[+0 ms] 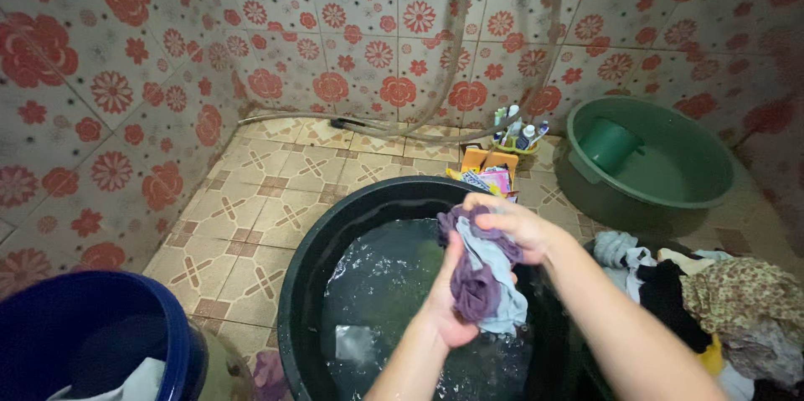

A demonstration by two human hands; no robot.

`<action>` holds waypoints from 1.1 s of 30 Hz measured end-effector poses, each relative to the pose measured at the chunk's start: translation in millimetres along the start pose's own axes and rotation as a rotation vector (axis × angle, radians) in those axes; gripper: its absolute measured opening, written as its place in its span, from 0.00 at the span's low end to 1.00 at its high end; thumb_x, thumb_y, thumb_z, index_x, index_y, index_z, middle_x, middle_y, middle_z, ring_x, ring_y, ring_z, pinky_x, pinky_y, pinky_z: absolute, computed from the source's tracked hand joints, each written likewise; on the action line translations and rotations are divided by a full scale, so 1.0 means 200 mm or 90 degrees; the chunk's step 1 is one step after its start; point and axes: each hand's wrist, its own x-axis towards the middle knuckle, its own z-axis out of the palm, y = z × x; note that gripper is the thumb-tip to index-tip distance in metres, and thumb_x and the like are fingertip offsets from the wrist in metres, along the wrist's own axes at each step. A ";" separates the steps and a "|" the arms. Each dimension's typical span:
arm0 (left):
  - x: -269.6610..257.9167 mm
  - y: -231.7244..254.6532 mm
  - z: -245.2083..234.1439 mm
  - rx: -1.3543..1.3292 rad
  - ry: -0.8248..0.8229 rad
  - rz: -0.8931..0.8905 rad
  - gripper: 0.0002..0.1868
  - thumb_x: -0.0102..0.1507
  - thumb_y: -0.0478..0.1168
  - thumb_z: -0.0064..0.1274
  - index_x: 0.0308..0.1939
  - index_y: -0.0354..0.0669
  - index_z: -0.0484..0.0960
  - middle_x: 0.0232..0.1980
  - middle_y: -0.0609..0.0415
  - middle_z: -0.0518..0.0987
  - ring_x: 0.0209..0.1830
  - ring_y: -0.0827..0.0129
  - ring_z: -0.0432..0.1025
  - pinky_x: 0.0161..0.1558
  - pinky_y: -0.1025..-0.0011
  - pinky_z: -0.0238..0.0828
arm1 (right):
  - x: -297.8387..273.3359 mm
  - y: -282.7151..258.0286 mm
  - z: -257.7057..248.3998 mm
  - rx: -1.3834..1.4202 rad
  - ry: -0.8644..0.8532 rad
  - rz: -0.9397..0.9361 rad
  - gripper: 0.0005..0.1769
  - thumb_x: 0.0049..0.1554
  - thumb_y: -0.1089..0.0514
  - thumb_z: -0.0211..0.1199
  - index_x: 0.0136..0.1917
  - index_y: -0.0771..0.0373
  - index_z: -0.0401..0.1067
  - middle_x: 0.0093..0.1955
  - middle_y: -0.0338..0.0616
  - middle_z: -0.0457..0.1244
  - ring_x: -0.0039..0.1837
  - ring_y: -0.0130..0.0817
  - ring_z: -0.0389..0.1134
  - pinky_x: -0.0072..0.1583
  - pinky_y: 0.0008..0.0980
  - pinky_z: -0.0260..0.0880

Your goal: The person hand washes various garments in a black basin filled with soapy water. They repeatedly submerge, scrub, and wring out items including a brown patterned cloth, a blue shirt, and a yellow garment, placing each cleaned item into a pile beside the basin.

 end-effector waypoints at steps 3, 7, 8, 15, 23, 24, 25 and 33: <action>0.00 0.04 0.01 0.094 0.049 -0.018 0.25 0.63 0.56 0.60 0.56 0.44 0.79 0.46 0.52 0.83 0.42 0.62 0.80 0.48 0.60 0.80 | 0.07 -0.08 0.04 -0.205 0.065 0.070 0.19 0.49 0.49 0.74 0.44 0.59 0.68 0.42 0.35 0.63 0.46 0.25 0.64 0.47 0.29 0.68; 0.03 -0.02 -0.03 0.240 0.225 0.053 0.22 0.56 0.45 0.64 0.52 0.42 0.82 0.45 0.52 0.86 0.42 0.64 0.82 0.47 0.60 0.81 | 0.19 -0.08 0.16 -0.571 0.018 0.041 0.19 0.46 0.55 0.78 0.35 0.63 0.67 0.34 0.36 0.62 0.40 0.24 0.62 0.42 0.30 0.65; 0.05 -0.04 -0.06 0.262 0.248 0.107 0.22 0.56 0.44 0.65 0.52 0.40 0.82 0.45 0.50 0.85 0.42 0.62 0.81 0.47 0.60 0.80 | 0.22 -0.05 0.19 -0.637 -0.008 0.016 0.19 0.46 0.56 0.78 0.35 0.65 0.67 0.33 0.38 0.62 0.39 0.26 0.62 0.42 0.32 0.66; 0.21 -0.20 -0.56 0.321 0.600 0.261 0.22 0.65 0.49 0.50 0.58 0.41 0.78 0.53 0.56 0.81 0.53 0.69 0.74 0.52 0.66 0.73 | 0.30 0.38 0.43 -1.055 0.188 -0.034 0.18 0.39 0.66 0.69 0.46 0.58 0.80 0.45 0.56 0.70 0.50 0.57 0.72 0.53 0.50 0.72; 0.10 -0.15 -0.41 0.522 0.402 0.727 0.57 0.49 0.27 0.60 0.76 0.51 0.43 0.64 0.46 0.68 0.60 0.60 0.69 0.60 0.63 0.68 | 0.27 0.33 0.42 -0.897 0.244 -0.017 0.16 0.48 0.48 0.70 0.38 0.64 0.78 0.44 0.52 0.68 0.52 0.51 0.71 0.56 0.45 0.71; 0.04 -0.11 -0.32 0.618 0.416 0.710 0.66 0.43 0.22 0.61 0.77 0.54 0.37 0.63 0.44 0.69 0.60 0.57 0.70 0.61 0.65 0.66 | 0.27 0.29 0.40 -0.895 0.228 0.016 0.21 0.51 0.42 0.70 0.38 0.64 0.78 0.45 0.52 0.68 0.54 0.49 0.71 0.58 0.44 0.70; 0.01 -0.06 -0.23 0.635 0.383 0.697 0.68 0.42 0.23 0.63 0.77 0.54 0.36 0.63 0.46 0.69 0.60 0.59 0.70 0.60 0.66 0.67 | 0.26 0.24 0.38 -0.835 0.233 0.003 0.21 0.54 0.41 0.66 0.42 0.63 0.79 0.50 0.51 0.65 0.60 0.49 0.65 0.62 0.43 0.63; -0.07 0.15 0.09 0.480 0.284 0.497 0.27 0.53 0.30 0.65 0.56 0.39 0.79 0.49 0.51 0.82 0.46 0.68 0.77 0.49 0.68 0.75 | -0.07 0.23 0.29 -0.249 0.220 -0.086 0.40 0.60 0.35 0.54 0.80 0.48 0.49 0.80 0.36 0.50 0.82 0.35 0.47 0.78 0.38 0.43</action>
